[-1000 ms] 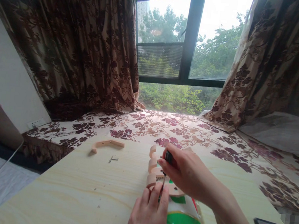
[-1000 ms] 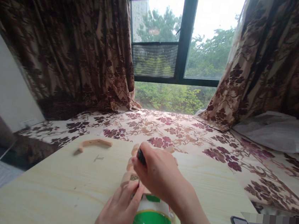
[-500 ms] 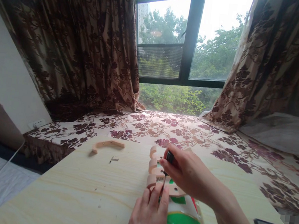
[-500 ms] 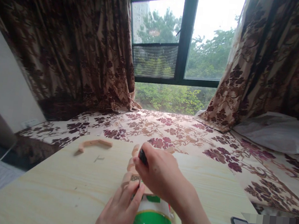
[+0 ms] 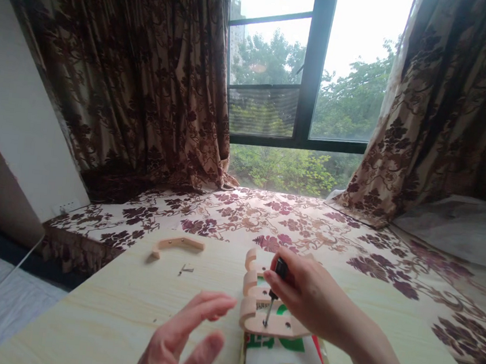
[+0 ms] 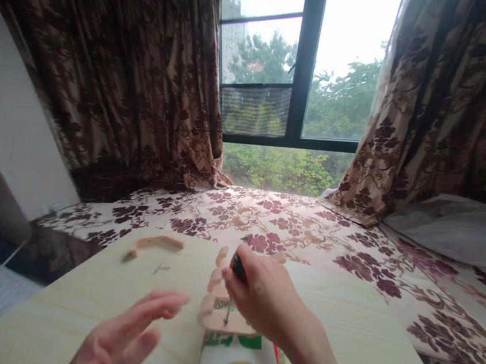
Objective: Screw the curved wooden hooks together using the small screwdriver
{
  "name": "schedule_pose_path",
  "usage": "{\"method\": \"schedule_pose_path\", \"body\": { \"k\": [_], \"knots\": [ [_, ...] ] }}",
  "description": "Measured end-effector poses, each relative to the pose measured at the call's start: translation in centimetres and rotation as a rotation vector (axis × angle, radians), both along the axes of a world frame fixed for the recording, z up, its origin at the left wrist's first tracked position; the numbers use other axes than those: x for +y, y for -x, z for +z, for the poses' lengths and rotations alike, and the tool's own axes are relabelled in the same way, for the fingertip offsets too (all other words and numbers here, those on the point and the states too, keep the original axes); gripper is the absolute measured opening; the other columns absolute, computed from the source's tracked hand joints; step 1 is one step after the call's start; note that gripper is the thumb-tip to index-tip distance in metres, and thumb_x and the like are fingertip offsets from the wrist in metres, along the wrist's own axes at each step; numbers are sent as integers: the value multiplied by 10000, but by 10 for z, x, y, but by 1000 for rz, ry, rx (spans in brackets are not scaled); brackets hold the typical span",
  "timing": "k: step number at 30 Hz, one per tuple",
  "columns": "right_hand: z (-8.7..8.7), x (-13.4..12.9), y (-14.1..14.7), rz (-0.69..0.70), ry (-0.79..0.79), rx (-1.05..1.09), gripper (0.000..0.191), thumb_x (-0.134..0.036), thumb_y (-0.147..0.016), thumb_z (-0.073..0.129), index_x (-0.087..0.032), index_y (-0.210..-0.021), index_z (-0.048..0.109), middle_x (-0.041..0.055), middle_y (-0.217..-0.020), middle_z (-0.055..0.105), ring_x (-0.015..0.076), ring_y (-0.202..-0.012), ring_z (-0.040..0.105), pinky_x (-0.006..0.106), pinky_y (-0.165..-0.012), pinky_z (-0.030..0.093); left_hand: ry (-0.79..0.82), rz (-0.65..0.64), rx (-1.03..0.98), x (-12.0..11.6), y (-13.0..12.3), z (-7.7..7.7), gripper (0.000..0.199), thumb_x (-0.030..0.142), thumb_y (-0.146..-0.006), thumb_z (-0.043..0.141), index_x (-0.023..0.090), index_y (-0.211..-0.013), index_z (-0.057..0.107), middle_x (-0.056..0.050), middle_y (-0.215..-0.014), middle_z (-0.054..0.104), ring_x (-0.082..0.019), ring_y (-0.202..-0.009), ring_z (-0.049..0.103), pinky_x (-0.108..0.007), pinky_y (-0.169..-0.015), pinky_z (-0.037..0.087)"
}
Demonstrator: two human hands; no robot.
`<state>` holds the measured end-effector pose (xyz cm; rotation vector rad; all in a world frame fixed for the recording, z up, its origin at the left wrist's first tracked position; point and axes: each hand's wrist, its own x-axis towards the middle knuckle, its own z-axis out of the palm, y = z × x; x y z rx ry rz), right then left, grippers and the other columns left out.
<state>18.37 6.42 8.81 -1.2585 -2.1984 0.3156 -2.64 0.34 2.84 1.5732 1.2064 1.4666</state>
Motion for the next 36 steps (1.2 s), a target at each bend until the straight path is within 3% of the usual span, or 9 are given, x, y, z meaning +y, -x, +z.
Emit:
{"method": "schedule_pose_path", "body": {
  "k": [2,4,5,9,12,15,17,21,36],
  "knots": [
    [-3,0,0,10,-1,-6,177,-313,-879,453,-221,-740,395,-24,-611,521,120,-541,447,251,-511,293,125,-79,-542,27,18,14,379,500,-833,535,215,-1036,679,-101,-1169,634,-260,-1115,561,-382,-908,495],
    [-6,1,1,12,-25,-22,189,-323,-887,444,-222,-735,395,-21,-609,527,122,-536,437,251,-501,290,214,-159,-1079,57,32,20,413,455,-899,436,173,-1147,608,-126,-1283,559,-267,-1197,508,-439,-949,470],
    [-8,1,1,10,-31,-30,199,-334,-894,436,-224,-732,396,-23,-596,524,123,-525,428,250,-492,290,175,-138,-1147,70,37,20,429,447,-927,372,172,-1191,569,-127,-1305,540,-247,-1200,510,-436,-950,472],
    [-17,3,0,26,-27,-20,235,-379,-915,405,-228,-735,417,-22,-566,534,129,-502,451,247,-479,322,131,-109,-1237,98,53,7,485,457,-924,390,138,-1283,458,-184,-1337,492,-275,-1225,490,-493,-963,457],
    [-22,5,-1,38,-24,2,260,-412,-926,383,-230,-746,429,-20,-572,542,129,-503,474,245,-489,355,119,-116,-1267,98,60,-3,459,241,-899,464,149,-1343,387,-185,-1368,462,-269,-1240,476,-480,-994,437],
    [-24,6,-2,38,-28,3,283,-435,-930,368,-232,-744,432,-21,-568,540,128,-492,477,247,-483,360,122,-89,-1295,94,65,-8,641,-12,-809,396,215,-1400,300,-149,-1418,414,-225,-1244,470,-429,-1012,431],
    [-25,6,-3,41,-44,6,286,-436,-924,378,-232,-730,431,-23,-551,530,125,-475,466,245,-469,354,126,-63,-1312,93,67,-10,765,-88,-738,330,245,-1421,249,-138,-1442,384,-206,-1242,470,-409,-1012,432],
    [-24,6,-3,37,-58,11,286,-433,-914,403,-230,-717,447,-23,-541,522,123,-468,456,242,-456,348,138,-40,-1324,94,67,-11,857,-118,-655,292,240,-1431,227,-150,-1454,358,-206,-1238,470,-399,-1003,437],
    [-17,4,-4,47,-9,30,310,-452,-910,402,-224,-711,468,-19,-531,509,117,-466,450,235,-442,351,138,-71,-1270,90,61,-10,917,-129,-582,316,199,-1433,226,-161,-1452,359,-221,-1242,463,-401,-1020,420]
  ]
}}
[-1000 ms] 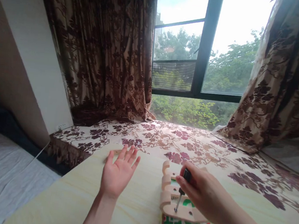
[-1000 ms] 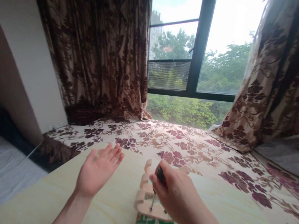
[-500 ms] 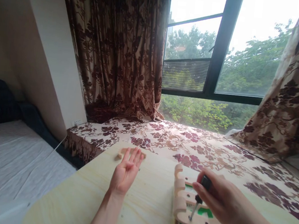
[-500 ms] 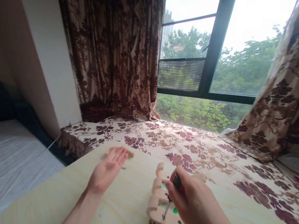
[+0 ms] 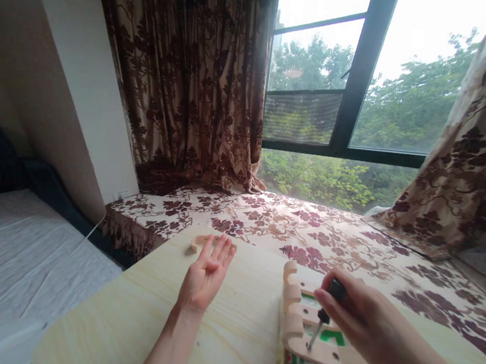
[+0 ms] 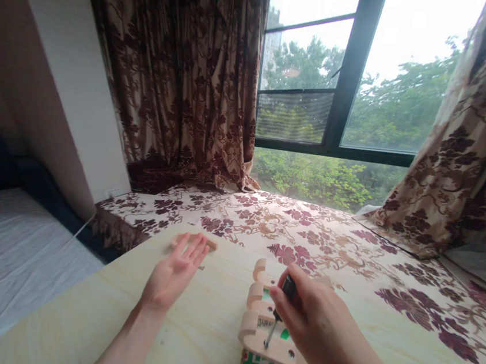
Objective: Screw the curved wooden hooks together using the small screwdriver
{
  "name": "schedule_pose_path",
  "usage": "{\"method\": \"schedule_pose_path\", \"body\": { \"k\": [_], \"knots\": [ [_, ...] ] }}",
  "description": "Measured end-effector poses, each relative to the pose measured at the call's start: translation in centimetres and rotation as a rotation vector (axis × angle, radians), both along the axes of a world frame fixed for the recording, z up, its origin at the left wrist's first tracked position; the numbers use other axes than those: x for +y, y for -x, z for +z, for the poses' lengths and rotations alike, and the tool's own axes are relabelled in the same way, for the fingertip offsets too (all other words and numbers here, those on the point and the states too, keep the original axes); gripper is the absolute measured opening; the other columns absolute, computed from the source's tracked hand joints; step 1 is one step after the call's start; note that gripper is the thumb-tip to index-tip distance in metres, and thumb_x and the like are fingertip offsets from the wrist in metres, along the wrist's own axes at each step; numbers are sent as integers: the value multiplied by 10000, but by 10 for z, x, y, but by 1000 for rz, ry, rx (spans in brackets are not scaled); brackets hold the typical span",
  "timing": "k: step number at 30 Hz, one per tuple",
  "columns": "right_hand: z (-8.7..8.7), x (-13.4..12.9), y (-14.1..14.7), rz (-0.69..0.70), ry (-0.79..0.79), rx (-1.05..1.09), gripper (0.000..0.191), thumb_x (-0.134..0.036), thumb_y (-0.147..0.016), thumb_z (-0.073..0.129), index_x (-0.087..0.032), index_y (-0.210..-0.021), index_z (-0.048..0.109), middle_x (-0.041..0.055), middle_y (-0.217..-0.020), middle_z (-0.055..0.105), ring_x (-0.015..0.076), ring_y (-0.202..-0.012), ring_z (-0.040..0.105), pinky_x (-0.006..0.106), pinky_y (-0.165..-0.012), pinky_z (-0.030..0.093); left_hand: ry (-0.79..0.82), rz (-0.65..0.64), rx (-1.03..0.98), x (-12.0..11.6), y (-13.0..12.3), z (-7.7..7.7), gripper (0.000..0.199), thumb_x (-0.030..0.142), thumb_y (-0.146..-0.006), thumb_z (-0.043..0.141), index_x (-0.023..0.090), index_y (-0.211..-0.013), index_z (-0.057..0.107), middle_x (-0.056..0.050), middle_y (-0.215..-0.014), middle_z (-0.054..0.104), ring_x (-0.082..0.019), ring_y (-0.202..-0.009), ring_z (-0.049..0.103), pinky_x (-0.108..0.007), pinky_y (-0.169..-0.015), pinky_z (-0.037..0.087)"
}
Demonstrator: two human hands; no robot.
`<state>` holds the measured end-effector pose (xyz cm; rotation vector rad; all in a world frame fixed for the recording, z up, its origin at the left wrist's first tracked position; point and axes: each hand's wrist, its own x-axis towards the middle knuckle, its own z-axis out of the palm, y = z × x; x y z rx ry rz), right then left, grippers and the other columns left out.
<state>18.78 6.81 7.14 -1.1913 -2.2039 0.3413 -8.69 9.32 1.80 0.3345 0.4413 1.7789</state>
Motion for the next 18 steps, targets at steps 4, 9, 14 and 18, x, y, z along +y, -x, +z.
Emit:
{"method": "schedule_pose_path", "body": {
  "k": [4,9,14,18],
  "knots": [
    [-1,1,0,-3,6,-12,306,-453,-906,399,-226,-709,459,-26,-521,496,113,-454,433,235,-434,336,-10,-19,9,-1,-1,0,955,-129,-570,314,225,-1448,194,-148,-1453,363,-219,-1235,471,-395,-1028,415],
    [-3,1,-1,-12,28,-11,298,-452,-914,392,-227,-731,458,-26,-546,500,116,-480,435,242,-462,342,-18,-26,17,-2,-2,1,957,-129,-577,314,234,-1452,177,-147,-1461,349,-217,-1235,471,-394,-1043,398],
    [1,0,-1,0,71,-8,314,-468,-913,380,-228,-723,450,-25,-547,495,117,-484,434,243,-462,337,-8,-22,26,-2,-3,2,937,-134,-554,321,182,-1432,227,-166,-1455,350,-242,-1246,459,-405,-1041,399],
    [2,0,-2,-6,89,-9,327,-495,-905,382,-228,-728,450,-28,-550,483,117,-485,426,246,-465,332,0,-9,26,-3,-4,3,931,-135,-543,324,164,-1421,244,-171,-1451,354,-251,-1250,453,-412,-1034,406]
  ]
}}
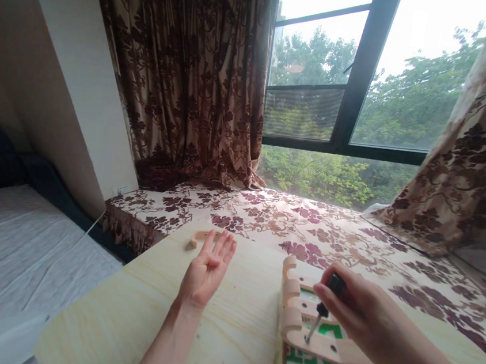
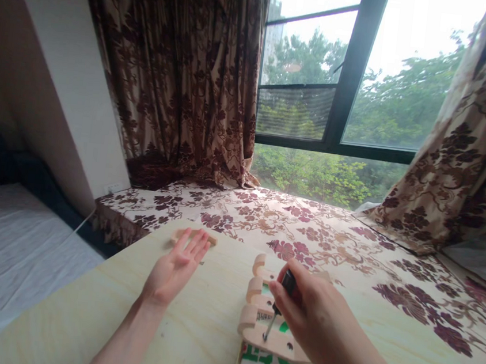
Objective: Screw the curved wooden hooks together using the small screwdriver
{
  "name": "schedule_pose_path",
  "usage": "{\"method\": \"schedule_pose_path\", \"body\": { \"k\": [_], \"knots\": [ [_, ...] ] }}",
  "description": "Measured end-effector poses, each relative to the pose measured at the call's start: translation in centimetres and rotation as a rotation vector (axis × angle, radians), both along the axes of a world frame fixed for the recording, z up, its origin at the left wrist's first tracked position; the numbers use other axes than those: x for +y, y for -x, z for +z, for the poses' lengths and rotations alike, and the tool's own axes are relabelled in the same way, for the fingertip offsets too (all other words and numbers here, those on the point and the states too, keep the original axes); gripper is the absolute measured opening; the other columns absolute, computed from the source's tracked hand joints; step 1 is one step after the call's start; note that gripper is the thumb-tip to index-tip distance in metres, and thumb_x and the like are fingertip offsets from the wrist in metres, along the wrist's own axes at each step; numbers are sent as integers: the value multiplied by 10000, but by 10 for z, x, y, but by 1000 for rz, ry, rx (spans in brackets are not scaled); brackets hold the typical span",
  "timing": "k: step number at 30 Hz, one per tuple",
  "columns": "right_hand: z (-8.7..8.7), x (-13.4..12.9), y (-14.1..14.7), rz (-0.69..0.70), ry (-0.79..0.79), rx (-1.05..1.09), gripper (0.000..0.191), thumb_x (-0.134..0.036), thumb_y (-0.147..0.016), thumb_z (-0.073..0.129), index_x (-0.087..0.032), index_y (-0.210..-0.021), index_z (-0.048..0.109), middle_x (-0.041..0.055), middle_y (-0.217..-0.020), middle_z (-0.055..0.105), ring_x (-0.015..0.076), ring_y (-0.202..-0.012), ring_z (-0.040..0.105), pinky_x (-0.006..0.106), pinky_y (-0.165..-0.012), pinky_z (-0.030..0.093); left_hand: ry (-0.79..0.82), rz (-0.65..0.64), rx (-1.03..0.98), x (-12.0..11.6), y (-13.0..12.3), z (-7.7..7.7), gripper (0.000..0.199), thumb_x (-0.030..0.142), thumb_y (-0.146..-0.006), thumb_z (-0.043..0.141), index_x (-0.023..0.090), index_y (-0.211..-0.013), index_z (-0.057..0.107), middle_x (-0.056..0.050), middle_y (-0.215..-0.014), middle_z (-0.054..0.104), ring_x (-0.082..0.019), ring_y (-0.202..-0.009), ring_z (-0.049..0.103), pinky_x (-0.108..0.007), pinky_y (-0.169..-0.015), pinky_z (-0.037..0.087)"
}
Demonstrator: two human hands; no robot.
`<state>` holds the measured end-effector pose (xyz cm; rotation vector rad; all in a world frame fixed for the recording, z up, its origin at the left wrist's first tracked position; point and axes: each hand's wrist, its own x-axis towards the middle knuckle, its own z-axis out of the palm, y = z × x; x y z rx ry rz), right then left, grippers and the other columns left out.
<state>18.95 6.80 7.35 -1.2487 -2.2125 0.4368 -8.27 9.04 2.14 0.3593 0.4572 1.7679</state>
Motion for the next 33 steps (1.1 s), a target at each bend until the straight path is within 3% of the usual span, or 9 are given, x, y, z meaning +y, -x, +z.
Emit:
{"method": "schedule_pose_path", "body": {
  "k": [16,20,23,25,28,33],
  "knots": [
    [2,-2,1,7,0,-20,298,-467,-913,369,-230,-745,437,-33,-569,490,119,-500,435,246,-485,332,35,14,-37,4,0,-2,890,-159,-535,300,154,-1368,334,-170,-1412,412,-264,-1223,478,-425,-1011,442],
    [0,-1,1,1,-16,-14,300,-472,-913,385,-228,-747,441,-35,-568,489,116,-500,435,245,-486,333,47,12,-59,4,0,-3,828,-160,-551,294,166,-1299,434,-156,-1385,452,-258,-1217,488,-426,-1001,449],
    [1,-1,0,4,-14,-12,299,-475,-908,399,-227,-746,442,-37,-564,486,114,-498,432,245,-482,331,67,15,-83,4,0,-3,710,-160,-562,290,176,-1110,592,-125,-1336,514,-246,-1216,494,-419,-1003,444],
    [2,-2,0,6,-10,-9,293,-471,-908,401,-227,-750,443,-36,-565,487,113,-497,429,244,-479,328,80,30,-106,6,1,-4,526,-154,-583,294,160,-806,651,-101,-1267,577,-242,-1215,499,-424,-1007,436],
    [4,-3,-1,10,-8,-10,285,-460,-910,396,-227,-754,445,-35,-567,487,113,-498,424,245,-478,325,90,68,-143,8,3,-5,352,-106,-672,340,142,-449,452,-79,-1117,661,-254,-1204,512,-443,-1001,434],
    [5,-2,-2,19,1,-5,295,-478,-904,400,-226,-757,442,-29,-577,504,116,-507,437,247,-480,333,113,88,-182,10,4,-5,385,-46,-747,366,144,-412,374,-66,-1006,687,-249,-1175,535,-457,-972,451]
  ]
}}
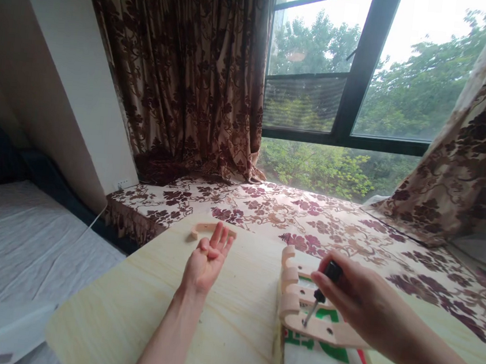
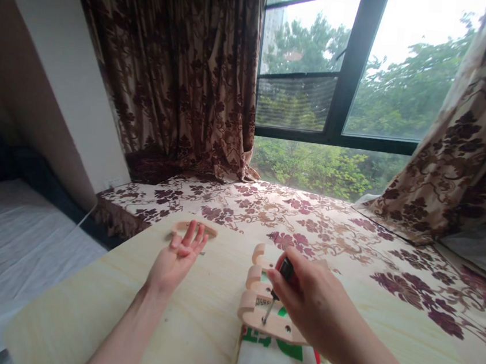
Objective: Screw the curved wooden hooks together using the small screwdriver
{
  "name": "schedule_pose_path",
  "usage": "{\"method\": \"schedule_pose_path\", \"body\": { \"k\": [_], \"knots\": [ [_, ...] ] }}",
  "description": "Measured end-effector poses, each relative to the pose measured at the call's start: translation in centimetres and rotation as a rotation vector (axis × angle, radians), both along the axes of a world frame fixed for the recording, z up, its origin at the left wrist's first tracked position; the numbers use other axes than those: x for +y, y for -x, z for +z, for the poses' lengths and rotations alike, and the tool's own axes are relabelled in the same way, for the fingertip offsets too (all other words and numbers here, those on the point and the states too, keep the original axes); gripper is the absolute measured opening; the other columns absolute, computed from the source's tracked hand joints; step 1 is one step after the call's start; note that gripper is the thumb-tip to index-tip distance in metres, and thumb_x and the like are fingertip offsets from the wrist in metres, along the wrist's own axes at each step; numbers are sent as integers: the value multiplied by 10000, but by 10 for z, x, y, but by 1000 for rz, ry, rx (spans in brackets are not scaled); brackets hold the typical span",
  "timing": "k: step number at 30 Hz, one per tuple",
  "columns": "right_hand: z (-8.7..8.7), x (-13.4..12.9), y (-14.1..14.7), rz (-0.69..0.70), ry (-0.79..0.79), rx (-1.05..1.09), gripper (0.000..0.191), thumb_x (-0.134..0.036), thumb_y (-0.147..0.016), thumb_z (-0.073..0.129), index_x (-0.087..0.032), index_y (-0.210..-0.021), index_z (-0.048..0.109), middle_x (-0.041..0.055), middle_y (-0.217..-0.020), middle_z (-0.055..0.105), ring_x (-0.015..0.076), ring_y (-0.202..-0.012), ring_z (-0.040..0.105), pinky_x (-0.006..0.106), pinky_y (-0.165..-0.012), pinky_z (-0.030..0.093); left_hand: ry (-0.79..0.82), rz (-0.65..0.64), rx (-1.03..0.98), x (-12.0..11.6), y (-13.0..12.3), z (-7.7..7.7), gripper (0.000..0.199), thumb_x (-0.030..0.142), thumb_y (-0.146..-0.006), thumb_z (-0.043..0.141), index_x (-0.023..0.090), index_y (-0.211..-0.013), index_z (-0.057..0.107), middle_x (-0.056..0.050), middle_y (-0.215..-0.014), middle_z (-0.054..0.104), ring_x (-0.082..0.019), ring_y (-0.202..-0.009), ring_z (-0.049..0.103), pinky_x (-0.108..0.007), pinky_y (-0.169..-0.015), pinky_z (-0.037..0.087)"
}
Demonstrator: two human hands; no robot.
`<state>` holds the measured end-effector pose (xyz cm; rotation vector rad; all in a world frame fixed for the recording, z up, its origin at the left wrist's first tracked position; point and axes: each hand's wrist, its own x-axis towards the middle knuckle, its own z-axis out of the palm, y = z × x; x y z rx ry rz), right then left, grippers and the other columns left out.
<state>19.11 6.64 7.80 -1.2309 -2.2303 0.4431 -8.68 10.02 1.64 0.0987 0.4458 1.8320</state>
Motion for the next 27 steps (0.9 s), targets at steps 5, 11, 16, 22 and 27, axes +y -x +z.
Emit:
{"method": "schedule_pose_path", "body": {
  "k": [5,11,16,22,27],
  "knots": [
    [-1,-1,0,-12,-8,-1,289,-466,-914,394,-225,-763,446,-32,-580,503,112,-506,437,243,-487,339,14,-4,-27,0,0,0,399,-44,-773,363,144,-422,354,-66,-1034,669,-236,-1134,559,-443,-918,485],
    [1,-2,0,-9,-33,-28,289,-459,-912,394,-227,-747,443,-37,-566,486,111,-495,416,240,-476,326,28,-17,-55,-3,-1,1,222,165,-836,608,149,-638,510,28,-752,601,-155,-897,620,-383,-802,526],
    [2,-2,0,-8,-48,-28,254,-427,-912,415,-226,-761,448,-37,-576,519,109,-507,441,228,-487,344,29,-24,-49,-6,-3,3,125,244,-872,583,150,-791,568,21,-800,595,-145,-849,614,-363,-768,529],
    [2,-3,0,-14,-89,-55,263,-413,-911,418,-223,-730,444,-30,-547,501,111,-479,414,232,-459,327,81,-9,-26,-3,-1,2,262,348,-888,559,174,-1083,559,-43,-1060,594,-157,-887,599,-365,-763,527],
    [3,-3,0,7,-91,-37,256,-410,-923,414,-221,-753,453,-26,-563,526,109,-488,441,226,-465,345,102,-5,-32,-5,-1,4,291,366,-893,545,193,-1128,546,-56,-1125,576,-164,-918,589,-376,-788,519]
  ]
}}
